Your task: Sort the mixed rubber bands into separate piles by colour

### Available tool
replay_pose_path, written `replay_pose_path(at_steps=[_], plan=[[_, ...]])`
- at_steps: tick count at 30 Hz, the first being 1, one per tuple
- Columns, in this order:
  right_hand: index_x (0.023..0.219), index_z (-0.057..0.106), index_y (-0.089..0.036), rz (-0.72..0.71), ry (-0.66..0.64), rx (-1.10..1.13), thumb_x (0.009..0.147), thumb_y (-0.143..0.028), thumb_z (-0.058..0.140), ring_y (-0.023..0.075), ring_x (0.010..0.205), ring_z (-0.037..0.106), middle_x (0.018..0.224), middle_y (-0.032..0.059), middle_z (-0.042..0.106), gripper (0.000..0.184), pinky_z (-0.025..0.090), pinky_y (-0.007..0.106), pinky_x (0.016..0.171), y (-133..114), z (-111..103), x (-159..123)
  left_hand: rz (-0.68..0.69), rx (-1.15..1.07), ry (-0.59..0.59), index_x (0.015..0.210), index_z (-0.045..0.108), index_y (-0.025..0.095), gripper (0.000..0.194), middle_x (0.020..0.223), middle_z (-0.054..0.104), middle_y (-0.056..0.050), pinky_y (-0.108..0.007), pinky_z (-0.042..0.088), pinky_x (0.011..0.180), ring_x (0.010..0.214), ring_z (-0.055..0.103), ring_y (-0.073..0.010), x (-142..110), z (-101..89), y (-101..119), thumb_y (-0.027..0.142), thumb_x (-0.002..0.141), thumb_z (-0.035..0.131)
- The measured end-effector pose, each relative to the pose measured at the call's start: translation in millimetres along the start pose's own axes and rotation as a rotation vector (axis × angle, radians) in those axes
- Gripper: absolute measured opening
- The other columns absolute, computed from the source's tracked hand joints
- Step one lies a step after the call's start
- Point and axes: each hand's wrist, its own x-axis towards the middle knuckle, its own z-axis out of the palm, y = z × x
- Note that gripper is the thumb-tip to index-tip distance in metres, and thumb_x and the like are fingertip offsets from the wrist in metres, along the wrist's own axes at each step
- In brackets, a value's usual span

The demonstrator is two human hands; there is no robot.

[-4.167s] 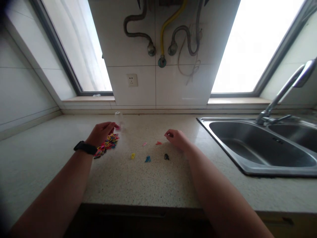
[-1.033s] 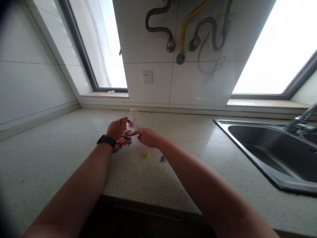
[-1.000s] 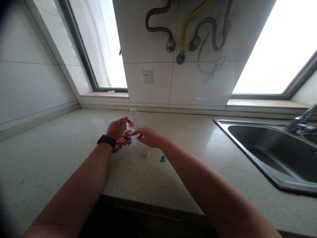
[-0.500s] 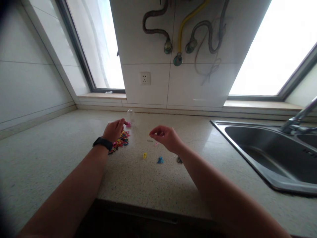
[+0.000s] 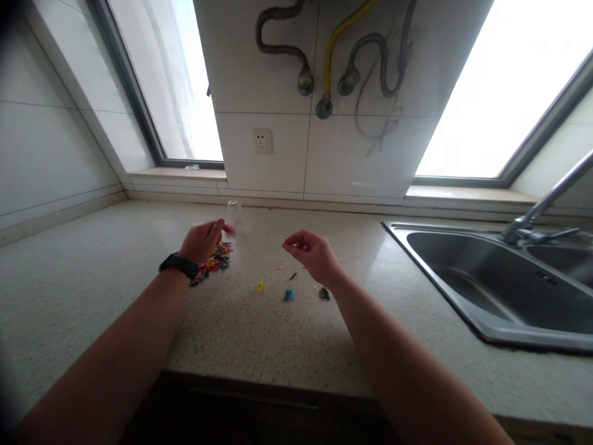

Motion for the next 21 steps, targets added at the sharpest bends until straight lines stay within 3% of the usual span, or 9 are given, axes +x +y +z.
replay_pose_path(at_steps=[5,11,17,21], plan=[[0.086,0.067,-0.017,-0.032,0.029,0.087,0.073,-0.041,0.073,0.0116,0.068,0.056,0.082,0.0047,0.069,0.027,0.046,0.026,0.060,-4,-3,1,-0.002,-0.004,0.001,0.090,0.074,0.018,0.058,0.060,0.066,-0.001,-0.026,0.042,0.063,0.065,0.063,-0.0170,-1,1.5,1,0.051,0.097,0.027],[0.085,0.067,-0.017,-0.046,0.016,0.116,0.074,-0.037,0.074,0.0111,0.068,0.056,0.083,0.0047,0.070,0.023,0.045,0.025,0.060,-13,-4,-1,0.001,-0.010,-0.002,0.090,0.074,0.018,0.059,0.061,0.065,-0.001,-0.025,0.041,0.061,0.063,0.061,-0.0164,-2,3.1,0,0.052,0.097,0.027],[0.086,0.070,-0.018,-0.046,-0.112,0.066,0.077,-0.036,0.073,0.0091,0.059,0.050,0.077,0.0026,0.069,0.021,0.039,0.023,0.054,-12,7,-8,0.030,-0.005,-0.003,0.087,0.074,0.019,0.059,0.061,0.064,-0.002,-0.025,0.039,0.059,0.060,0.059,-0.0158,-1,5.6,-4,0.053,0.097,0.027],[0.090,0.072,-0.019,-0.075,-0.206,-0.085,0.081,-0.033,0.069,0.0098,0.060,0.050,0.074,0.0015,0.067,0.017,0.039,0.023,0.056,-10,16,-14,0.030,0.001,0.000,0.086,0.074,0.019,0.059,0.059,0.062,-0.002,-0.025,0.038,0.058,0.058,0.058,-0.0160,0,7.2,-6,0.054,0.097,0.027]])
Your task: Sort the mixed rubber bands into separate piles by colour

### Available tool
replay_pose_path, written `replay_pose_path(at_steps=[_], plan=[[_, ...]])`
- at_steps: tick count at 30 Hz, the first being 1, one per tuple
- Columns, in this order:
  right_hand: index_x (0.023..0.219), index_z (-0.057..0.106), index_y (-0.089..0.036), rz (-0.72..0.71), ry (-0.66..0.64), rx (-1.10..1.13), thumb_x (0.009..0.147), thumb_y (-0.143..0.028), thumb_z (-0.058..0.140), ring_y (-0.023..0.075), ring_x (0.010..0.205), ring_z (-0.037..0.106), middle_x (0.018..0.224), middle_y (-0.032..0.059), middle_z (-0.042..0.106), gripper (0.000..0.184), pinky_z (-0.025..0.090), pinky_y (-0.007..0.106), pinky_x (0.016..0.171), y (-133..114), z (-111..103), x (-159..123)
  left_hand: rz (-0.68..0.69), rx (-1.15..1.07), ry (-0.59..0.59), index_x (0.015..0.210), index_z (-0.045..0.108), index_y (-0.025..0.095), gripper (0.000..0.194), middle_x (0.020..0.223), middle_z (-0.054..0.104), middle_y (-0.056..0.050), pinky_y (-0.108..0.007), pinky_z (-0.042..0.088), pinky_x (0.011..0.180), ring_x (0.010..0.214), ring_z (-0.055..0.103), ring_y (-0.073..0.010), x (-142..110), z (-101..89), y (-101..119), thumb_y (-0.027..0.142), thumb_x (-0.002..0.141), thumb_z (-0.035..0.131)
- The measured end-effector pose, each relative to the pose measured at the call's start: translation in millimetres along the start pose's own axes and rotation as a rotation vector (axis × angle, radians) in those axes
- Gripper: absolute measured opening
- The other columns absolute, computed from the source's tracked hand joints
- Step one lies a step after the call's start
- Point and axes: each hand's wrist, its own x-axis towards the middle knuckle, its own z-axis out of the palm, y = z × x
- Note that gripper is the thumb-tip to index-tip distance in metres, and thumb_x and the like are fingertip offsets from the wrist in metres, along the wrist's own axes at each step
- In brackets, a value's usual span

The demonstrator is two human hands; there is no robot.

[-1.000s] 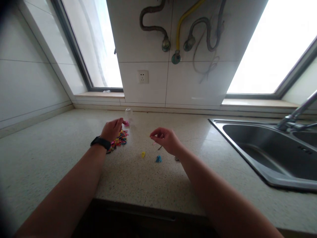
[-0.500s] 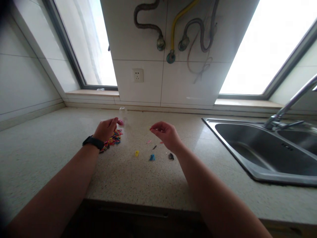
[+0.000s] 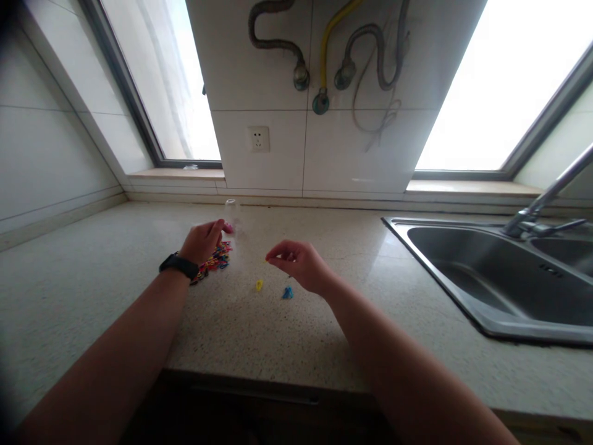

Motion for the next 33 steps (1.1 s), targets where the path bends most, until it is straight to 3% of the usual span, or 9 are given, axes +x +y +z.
replay_pose_path(at_steps=[8,12,22,27,33], plan=[[0.094,0.073,-0.023,-0.214,-0.269,-0.505,0.088,-0.022,0.062,0.0156,0.082,0.061,0.085,0.0038,0.069,0.012,0.043,0.028,0.076,-2,12,-7,0.021,-0.018,-0.035,0.085,0.073,0.019,0.057,0.053,0.055,0.000,-0.026,0.039,0.058,0.055,0.055,-0.0157,-1,1.9,4,0.053,0.097,0.027],[0.095,0.071,-0.023,-0.241,-0.303,-0.666,0.089,-0.023,0.061,0.0175,0.086,0.061,0.088,0.0044,0.070,0.012,0.040,0.028,0.073,-3,16,-7,0.021,-0.034,-0.057,0.086,0.072,0.020,0.056,0.051,0.054,0.001,-0.026,0.038,0.056,0.052,0.054,-0.0152,-2,2.5,6,0.052,0.097,0.028],[0.093,0.069,-0.022,-0.353,-0.365,-0.702,0.087,-0.021,0.065,0.0171,0.084,0.061,0.085,0.0035,0.071,0.008,0.040,0.027,0.075,0,25,-5,0.024,-0.042,-0.102,0.085,0.072,0.019,0.056,0.054,0.057,-0.001,-0.026,0.039,0.056,0.055,0.056,-0.0162,-3,6.2,11,0.051,0.097,0.027],[0.094,0.070,-0.023,-0.332,-0.321,-0.638,0.088,-0.024,0.064,0.0166,0.084,0.061,0.086,0.0041,0.070,0.009,0.041,0.027,0.075,-3,18,-6,0.044,-0.053,-0.124,0.085,0.072,0.019,0.056,0.055,0.058,-0.001,-0.026,0.040,0.056,0.056,0.057,-0.0156,-3,7.5,13,0.051,0.097,0.028],[0.091,0.069,-0.021,-0.292,-0.090,-0.544,0.090,-0.025,0.060,0.0141,0.078,0.061,0.084,0.0034,0.069,0.010,0.044,0.027,0.076,-4,-5,-4,0.068,-0.051,-0.131,0.085,0.073,0.019,0.056,0.052,0.054,0.000,-0.026,0.040,0.058,0.053,0.056,-0.0150,-4,8.3,14,0.050,0.098,0.028]])
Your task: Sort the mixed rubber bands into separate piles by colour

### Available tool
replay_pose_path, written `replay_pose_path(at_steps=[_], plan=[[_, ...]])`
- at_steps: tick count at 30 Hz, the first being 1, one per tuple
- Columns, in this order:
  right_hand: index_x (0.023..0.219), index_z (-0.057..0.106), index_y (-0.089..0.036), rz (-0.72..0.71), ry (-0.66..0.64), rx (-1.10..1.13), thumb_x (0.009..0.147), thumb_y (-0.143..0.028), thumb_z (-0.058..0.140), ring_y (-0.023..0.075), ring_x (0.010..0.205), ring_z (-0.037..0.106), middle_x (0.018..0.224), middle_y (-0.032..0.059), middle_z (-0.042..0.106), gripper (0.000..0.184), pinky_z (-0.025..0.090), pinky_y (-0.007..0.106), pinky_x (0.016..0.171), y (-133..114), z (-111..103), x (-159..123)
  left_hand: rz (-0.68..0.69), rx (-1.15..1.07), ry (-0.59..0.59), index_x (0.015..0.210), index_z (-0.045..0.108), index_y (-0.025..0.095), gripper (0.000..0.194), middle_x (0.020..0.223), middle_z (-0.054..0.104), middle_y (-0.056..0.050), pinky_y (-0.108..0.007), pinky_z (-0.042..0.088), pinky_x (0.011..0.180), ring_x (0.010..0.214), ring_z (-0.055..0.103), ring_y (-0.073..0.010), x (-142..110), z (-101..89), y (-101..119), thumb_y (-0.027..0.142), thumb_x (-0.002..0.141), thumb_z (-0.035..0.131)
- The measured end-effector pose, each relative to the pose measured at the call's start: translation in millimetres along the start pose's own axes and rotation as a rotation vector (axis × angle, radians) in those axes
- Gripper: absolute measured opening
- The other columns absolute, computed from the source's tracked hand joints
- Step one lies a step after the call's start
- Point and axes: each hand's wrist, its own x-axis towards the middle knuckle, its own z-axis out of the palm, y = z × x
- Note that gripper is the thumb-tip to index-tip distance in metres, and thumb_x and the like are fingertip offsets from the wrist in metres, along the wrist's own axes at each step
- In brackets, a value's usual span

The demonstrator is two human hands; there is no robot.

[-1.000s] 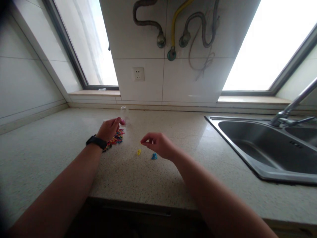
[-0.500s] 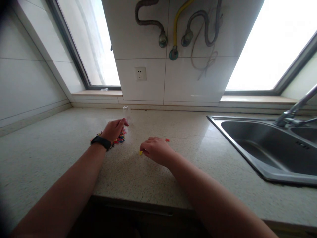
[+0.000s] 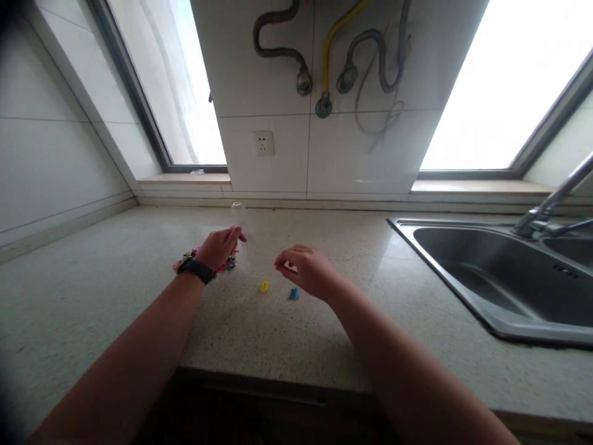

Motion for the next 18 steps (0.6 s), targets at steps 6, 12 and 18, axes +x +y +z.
replay_pose_path(at_steps=[6,12,18], plan=[[0.090,0.068,-0.020,0.092,0.209,0.019,0.089,-0.027,0.057,0.0129,0.069,0.058,0.078,0.0019,0.066,0.013,0.044,0.027,0.069,13,-16,-2,0.017,0.003,-0.020,0.086,0.073,0.019,0.056,0.053,0.054,0.000,-0.026,0.040,0.056,0.052,0.054,-0.0149,-1,0.3,4,0.048,0.099,0.027],[0.093,0.069,-0.021,0.139,0.234,-0.157,0.089,-0.028,0.055,0.0118,0.062,0.054,0.073,0.0005,0.065,0.016,0.041,0.026,0.063,31,-57,1,0.090,0.021,-0.078,0.086,0.073,0.019,0.051,0.058,0.060,-0.002,-0.027,0.040,0.058,0.057,0.057,-0.0156,-4,4.8,24,0.046,0.099,0.031],[0.093,0.071,-0.023,0.279,0.157,-0.376,0.085,-0.031,0.056,0.0136,0.060,0.057,0.070,0.0006,0.067,0.019,0.040,0.027,0.062,101,-80,-34,0.351,-0.027,-0.225,0.092,0.070,0.017,0.043,0.086,0.069,-0.005,-0.029,0.043,0.074,0.081,0.062,-0.0173,-11,18.0,61,0.040,0.100,0.034]])
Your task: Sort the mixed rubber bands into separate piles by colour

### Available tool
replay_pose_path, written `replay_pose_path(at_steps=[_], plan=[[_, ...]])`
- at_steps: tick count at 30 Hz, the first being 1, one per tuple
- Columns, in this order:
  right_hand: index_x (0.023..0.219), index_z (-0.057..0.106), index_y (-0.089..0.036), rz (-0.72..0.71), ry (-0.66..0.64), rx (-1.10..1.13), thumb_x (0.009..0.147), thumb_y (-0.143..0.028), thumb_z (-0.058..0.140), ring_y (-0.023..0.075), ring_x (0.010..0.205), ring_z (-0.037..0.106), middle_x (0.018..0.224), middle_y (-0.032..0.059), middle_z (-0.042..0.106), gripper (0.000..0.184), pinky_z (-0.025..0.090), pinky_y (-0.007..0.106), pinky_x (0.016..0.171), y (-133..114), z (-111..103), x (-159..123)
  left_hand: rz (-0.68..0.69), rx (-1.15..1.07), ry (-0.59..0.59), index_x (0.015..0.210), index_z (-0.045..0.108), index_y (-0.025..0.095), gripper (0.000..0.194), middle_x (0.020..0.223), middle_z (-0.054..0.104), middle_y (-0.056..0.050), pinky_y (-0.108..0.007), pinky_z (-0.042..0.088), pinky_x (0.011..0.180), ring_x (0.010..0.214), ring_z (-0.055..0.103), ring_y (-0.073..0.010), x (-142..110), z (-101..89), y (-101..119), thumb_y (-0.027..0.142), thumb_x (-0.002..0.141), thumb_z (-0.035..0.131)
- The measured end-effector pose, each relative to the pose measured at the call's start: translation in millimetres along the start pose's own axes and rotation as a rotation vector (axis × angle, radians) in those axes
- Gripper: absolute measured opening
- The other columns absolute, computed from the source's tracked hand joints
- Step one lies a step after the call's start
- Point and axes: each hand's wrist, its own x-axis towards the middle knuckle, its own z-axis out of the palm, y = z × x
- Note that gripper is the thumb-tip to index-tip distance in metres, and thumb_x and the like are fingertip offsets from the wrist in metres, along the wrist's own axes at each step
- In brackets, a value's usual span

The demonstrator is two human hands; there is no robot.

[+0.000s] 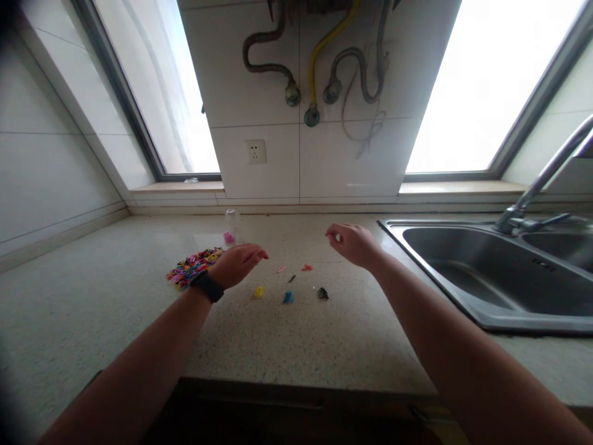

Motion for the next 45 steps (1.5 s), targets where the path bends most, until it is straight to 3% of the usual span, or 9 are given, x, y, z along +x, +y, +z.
replay_pose_path(at_steps=[4,7,13,19,29,32,37,45], plan=[[0.092,0.070,-0.020,0.257,0.068,0.184,0.084,-0.035,0.055,0.0154,0.060,0.060,0.075,0.0040,0.071,0.023,0.045,0.027,0.060,53,27,-27,0.056,-0.018,-0.078,0.091,0.070,0.018,0.036,0.084,0.066,-0.004,-0.027,0.043,0.072,0.078,0.060,-0.0158,4,14.3,21,0.039,0.098,0.041],[0.093,0.070,-0.021,0.293,0.012,0.238,0.081,-0.035,0.058,0.0164,0.064,0.063,0.080,0.0047,0.073,0.021,0.047,0.028,0.061,66,39,-37,0.054,0.002,-0.116,0.091,0.070,0.020,0.026,0.082,0.065,-0.002,-0.026,0.041,0.067,0.073,0.058,-0.0144,6,25.9,30,0.039,0.093,0.052],[0.092,0.071,-0.022,0.218,-0.126,0.172,0.085,-0.037,0.054,0.0144,0.060,0.058,0.072,0.0022,0.070,0.023,0.043,0.027,0.060,45,38,-32,0.004,0.081,-0.212,0.089,0.071,0.020,0.023,0.078,0.065,-0.002,-0.028,0.040,0.067,0.072,0.058,-0.0160,10,41.7,34,0.039,0.088,0.059],[0.092,0.072,-0.020,0.199,-0.167,0.173,0.085,-0.034,0.055,0.0133,0.061,0.057,0.075,0.0027,0.070,0.023,0.041,0.026,0.060,38,36,-31,-0.027,0.127,-0.266,0.090,0.073,0.021,0.022,0.078,0.067,-0.003,-0.028,0.039,0.064,0.071,0.058,-0.0166,12,44.9,34,0.038,0.087,0.059],[0.092,0.073,-0.021,0.168,-0.215,0.157,0.086,-0.034,0.056,0.0133,0.063,0.057,0.076,0.0026,0.070,0.022,0.040,0.025,0.061,30,32,-32,-0.028,0.089,-0.237,0.090,0.073,0.021,0.022,0.075,0.067,-0.003,-0.028,0.035,0.061,0.067,0.057,-0.0156,12,46.8,33,0.036,0.088,0.057],[0.092,0.073,-0.021,0.172,-0.223,0.162,0.086,-0.034,0.056,0.0137,0.063,0.058,0.077,0.0026,0.070,0.022,0.040,0.026,0.061,28,30,-33,-0.047,-0.036,-0.226,0.092,0.074,0.020,0.023,0.072,0.065,-0.003,-0.027,0.035,0.060,0.064,0.054,-0.0141,12,43.8,33,0.035,0.088,0.058],[0.092,0.073,-0.022,0.164,-0.243,0.160,0.085,-0.033,0.056,0.0140,0.065,0.059,0.078,0.0027,0.071,0.021,0.041,0.026,0.062,28,29,-33,-0.158,-0.431,-0.180,0.092,0.071,0.014,0.031,0.065,0.058,0.000,-0.023,0.032,0.053,0.057,0.045,-0.0105,12,40.9,40,0.042,0.088,0.057],[0.092,0.073,-0.021,0.142,-0.263,0.183,0.085,-0.033,0.056,0.0138,0.067,0.059,0.078,0.0030,0.070,0.021,0.042,0.025,0.063,25,30,-32,-0.341,-0.875,0.055,0.090,0.069,0.014,0.033,0.059,0.047,0.004,-0.020,0.026,0.046,0.050,0.034,-0.0065,14,38.6,56,0.046,0.082,0.066]])
